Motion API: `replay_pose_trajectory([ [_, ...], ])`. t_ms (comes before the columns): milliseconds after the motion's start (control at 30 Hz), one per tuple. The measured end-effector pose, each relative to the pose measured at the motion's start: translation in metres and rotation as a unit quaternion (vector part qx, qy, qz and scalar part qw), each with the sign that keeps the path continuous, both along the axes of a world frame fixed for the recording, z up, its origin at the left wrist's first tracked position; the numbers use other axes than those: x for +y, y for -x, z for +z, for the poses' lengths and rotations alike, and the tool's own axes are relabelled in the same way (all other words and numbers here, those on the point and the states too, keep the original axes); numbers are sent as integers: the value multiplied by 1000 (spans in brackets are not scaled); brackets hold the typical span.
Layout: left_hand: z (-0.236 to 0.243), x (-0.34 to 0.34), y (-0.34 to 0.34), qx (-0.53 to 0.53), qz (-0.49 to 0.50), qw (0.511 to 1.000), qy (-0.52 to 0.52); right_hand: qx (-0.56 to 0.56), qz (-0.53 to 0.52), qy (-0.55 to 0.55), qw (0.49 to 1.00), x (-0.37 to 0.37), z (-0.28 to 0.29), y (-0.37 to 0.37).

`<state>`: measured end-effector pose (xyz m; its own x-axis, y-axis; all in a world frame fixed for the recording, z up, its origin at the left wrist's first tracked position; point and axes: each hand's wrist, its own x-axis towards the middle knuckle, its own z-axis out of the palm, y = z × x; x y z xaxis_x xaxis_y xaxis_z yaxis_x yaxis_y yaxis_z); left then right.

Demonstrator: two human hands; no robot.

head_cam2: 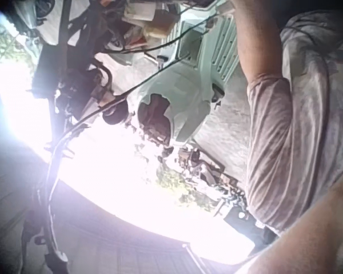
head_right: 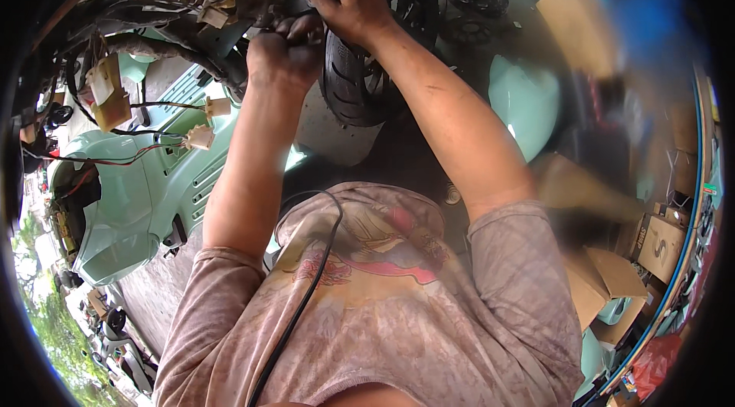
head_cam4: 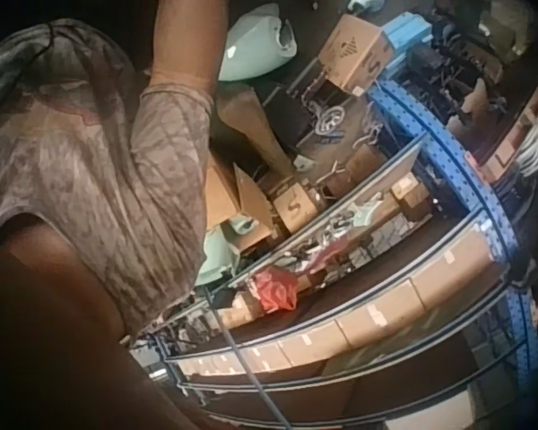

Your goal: The person works on the internal components and wiring of a scooter, using a wrench to loosen fasteners and handling a plastic body panel to fit a rubber grommet before positioning the panel on the frame.

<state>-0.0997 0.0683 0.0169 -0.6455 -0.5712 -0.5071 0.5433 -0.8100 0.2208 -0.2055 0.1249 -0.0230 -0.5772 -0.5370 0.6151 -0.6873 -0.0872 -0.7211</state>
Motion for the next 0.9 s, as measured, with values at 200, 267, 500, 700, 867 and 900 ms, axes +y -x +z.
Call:
replay_pose_trajectory([
  [200, -15, 7, -31, -39, -153, 965, 208, 125, -84, 30, 988, 15, 11, 1],
  [267, -23, -4, -63, -100, -226, 911, 331, 194, -129, 59, 971, 30, 17, -31],
  [500, -57, -16, -75, -283, -190, 689, 639, -239, 27, -89, 967, 42, 8, -98],
  [700, -82, -30, -116, -259, -157, 585, 752, -246, 127, -154, 949, 21, -3, -102],
  [867, -25, -29, -133, -365, -140, 575, 719, -362, 45, -17, 931, -20, -35, -115],
  [900, -26, -37, -145, -379, -92, 503, 771, -383, 46, 4, 923, -34, -38, -123],
])
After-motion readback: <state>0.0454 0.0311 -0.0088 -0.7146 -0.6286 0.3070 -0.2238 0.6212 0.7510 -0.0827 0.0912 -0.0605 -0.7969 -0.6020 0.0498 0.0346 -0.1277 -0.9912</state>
